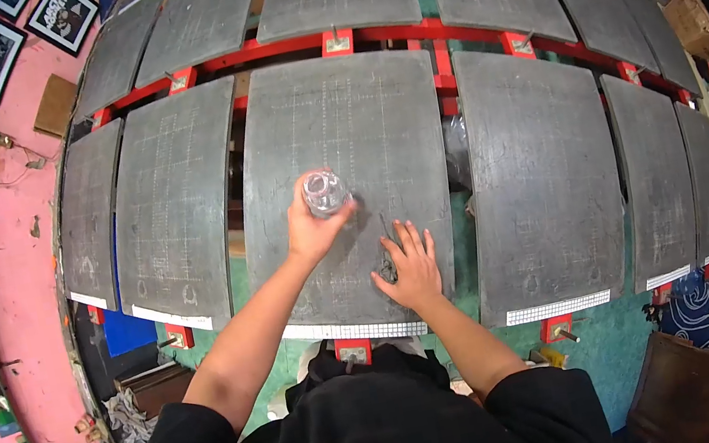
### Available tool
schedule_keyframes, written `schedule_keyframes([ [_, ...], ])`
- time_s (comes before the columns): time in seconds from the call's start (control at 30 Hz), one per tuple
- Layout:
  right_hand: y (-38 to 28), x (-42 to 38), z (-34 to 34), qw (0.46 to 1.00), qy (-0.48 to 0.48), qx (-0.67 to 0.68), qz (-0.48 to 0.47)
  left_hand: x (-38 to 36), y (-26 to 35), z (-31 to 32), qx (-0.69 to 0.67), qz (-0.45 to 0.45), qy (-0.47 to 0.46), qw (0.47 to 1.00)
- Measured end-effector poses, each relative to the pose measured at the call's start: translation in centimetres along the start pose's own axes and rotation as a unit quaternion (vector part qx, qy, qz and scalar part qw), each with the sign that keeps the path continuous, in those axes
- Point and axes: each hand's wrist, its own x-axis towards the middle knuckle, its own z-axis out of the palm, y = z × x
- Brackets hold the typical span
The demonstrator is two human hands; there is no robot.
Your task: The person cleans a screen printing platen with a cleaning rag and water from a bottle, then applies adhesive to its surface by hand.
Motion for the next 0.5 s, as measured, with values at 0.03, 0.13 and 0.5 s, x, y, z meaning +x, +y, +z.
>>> schedule_keyframes([
  [0.03, 0.0, 0.0, 0.0, 1.000, 0.005, -0.003, -0.004, 0.2, -0.3, 0.6, -0.001, 0.033, 0.035, 0.999],
  [0.13, 0.2, 0.1, -0.2, 1.000, 0.009, -0.006, -0.006, 0.3, -0.2, 0.6, 0.028, 0.062, 0.035, 0.997],
  [0.5, 0.5, 0.4, 0.2, 1.000, 0.012, -0.005, -0.005, -6.1, 1.8, -7.5, 0.157, 0.003, -0.089, 0.983],
])
